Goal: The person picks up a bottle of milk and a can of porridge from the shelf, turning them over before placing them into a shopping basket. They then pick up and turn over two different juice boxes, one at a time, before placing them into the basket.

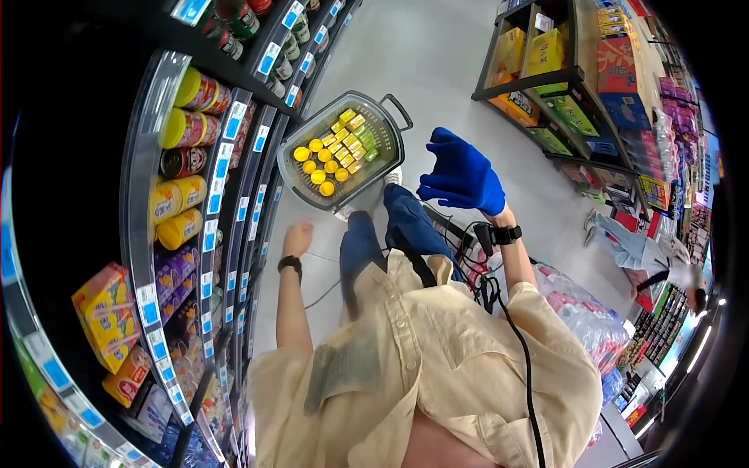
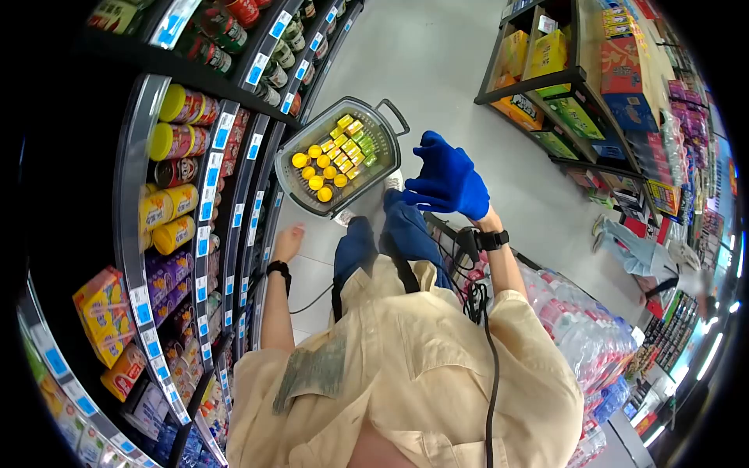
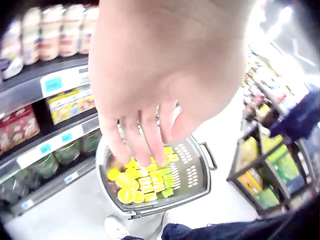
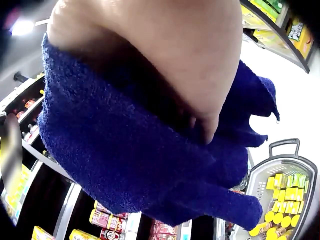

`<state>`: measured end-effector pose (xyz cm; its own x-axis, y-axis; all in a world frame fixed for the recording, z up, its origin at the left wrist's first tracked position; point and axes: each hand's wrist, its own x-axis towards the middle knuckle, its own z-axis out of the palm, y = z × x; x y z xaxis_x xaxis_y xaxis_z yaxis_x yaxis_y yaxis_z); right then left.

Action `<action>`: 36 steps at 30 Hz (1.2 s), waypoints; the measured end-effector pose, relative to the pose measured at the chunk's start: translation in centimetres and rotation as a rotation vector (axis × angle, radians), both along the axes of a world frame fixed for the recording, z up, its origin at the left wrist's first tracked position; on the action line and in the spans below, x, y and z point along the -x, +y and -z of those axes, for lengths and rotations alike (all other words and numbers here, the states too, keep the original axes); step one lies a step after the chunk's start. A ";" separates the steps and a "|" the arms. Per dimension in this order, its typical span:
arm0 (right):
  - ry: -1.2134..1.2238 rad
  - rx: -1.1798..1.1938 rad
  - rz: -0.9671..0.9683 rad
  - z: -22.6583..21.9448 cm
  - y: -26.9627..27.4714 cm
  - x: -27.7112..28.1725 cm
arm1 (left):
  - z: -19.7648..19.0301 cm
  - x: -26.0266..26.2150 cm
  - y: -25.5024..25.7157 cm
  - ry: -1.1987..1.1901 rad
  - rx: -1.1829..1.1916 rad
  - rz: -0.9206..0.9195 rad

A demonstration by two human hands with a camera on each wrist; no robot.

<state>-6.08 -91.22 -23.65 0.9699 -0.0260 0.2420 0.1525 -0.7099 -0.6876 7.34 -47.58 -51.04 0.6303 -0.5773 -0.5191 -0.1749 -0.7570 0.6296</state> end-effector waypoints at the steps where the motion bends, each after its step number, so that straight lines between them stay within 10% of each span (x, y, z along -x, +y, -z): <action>1: 0.003 -0.057 0.041 0.7 -0.6 -0.3 | 2.2 -0.7 1.0 0.041 0.014 -0.153; 3: 0.150 -0.347 0.241 3.5 -1.3 0.8 | 5.4 -1.3 2.4 0.122 0.040 -0.462; 8: 0.525 -0.781 0.615 10.0 -5.2 3.9 | 5.9 -1.6 -1.4 0.232 -0.147 -0.155; 15: 0.880 -0.828 0.905 20.0 -9.6 10.1 | 11.5 -3.0 -14.5 0.178 -0.217 0.039; 25: 1.230 -0.819 1.049 31.1 -9.7 18.7 | 32.5 -8.5 -33.9 -0.294 -0.092 0.030; 36: 1.383 -0.837 1.109 34.5 -9.5 22.8 | 43.2 -9.6 -37.8 -0.604 -0.235 0.284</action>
